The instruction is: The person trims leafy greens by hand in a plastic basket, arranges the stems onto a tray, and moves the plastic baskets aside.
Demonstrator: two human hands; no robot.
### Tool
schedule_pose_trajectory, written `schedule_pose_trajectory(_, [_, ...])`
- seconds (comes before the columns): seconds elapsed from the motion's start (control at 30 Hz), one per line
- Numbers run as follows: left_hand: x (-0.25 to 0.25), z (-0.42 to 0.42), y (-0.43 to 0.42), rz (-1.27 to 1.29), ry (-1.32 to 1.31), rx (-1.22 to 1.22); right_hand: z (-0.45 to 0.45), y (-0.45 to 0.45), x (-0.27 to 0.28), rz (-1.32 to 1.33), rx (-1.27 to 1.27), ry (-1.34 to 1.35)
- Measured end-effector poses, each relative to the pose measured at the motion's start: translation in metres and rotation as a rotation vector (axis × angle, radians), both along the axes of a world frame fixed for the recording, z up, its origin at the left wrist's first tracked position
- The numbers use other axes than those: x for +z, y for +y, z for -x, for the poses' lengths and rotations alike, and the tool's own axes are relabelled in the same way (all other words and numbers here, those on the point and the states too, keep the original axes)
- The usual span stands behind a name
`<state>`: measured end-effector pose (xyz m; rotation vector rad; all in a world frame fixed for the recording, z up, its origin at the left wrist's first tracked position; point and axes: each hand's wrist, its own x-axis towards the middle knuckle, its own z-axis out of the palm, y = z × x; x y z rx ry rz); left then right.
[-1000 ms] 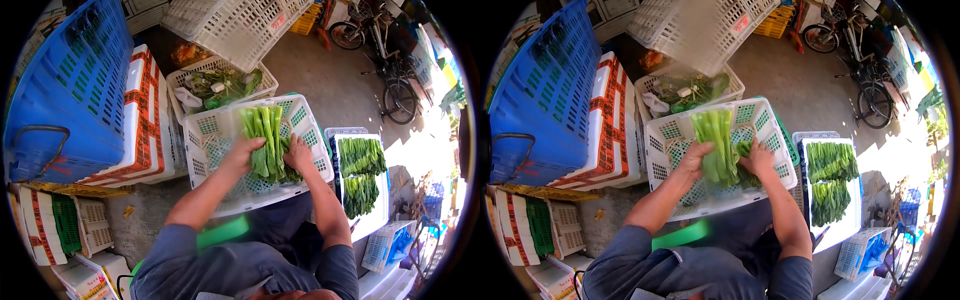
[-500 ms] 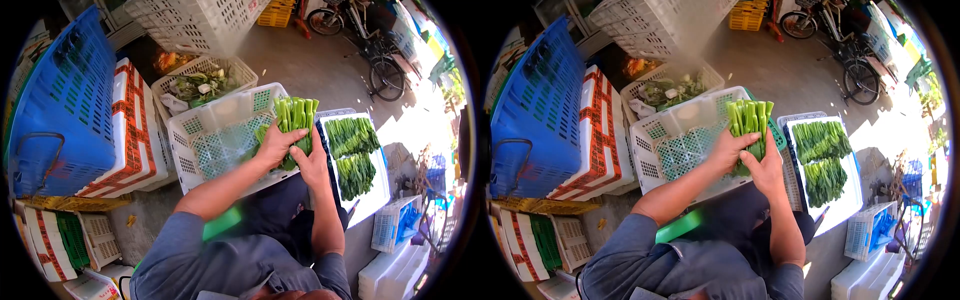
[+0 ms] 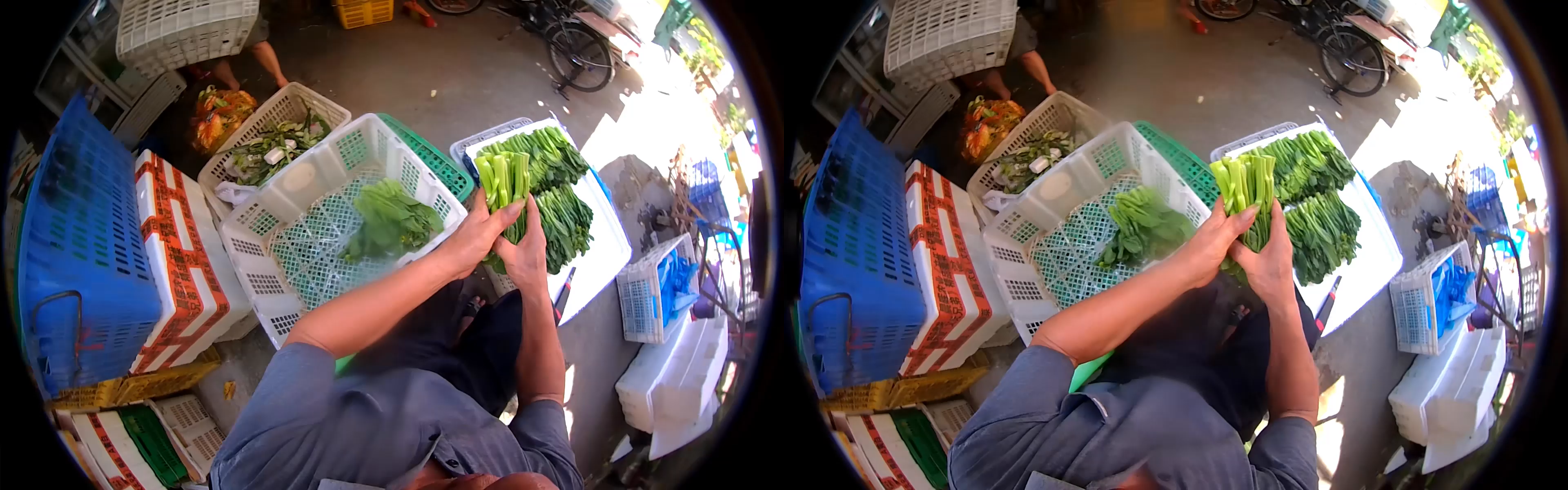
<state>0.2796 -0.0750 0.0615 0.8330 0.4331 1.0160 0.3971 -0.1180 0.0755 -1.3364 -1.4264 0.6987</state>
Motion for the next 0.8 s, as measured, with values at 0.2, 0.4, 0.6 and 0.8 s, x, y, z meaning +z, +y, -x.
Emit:
schedule_pose_trajectory(0.2, [0.004, -0.036, -0.003, -0.137, 0.313, -0.198, -0.049, -0.018, -0.047, 0.076, -0.1, 0.373])
schedule_pose_trajectory(0.4, [-0.013, -0.059, 0.013, 0.022, 0.506, -0.155, -0.13, -0.016, -0.054, 0.198, -0.067, 0.938])
schedule_pose_trajectory(0.6, [0.022, 0.036, 0.051, -0.161, 0.443, 0.209, -0.3, 0.018, -0.084, 0.113, -0.289, 0.343])
schedule_pose_trajectory(0.8, [-0.053, 0.159, 0.079, -0.009, 0.812, 0.556, -0.41, 0.076, -0.104, 0.205, -0.497, -0.373])
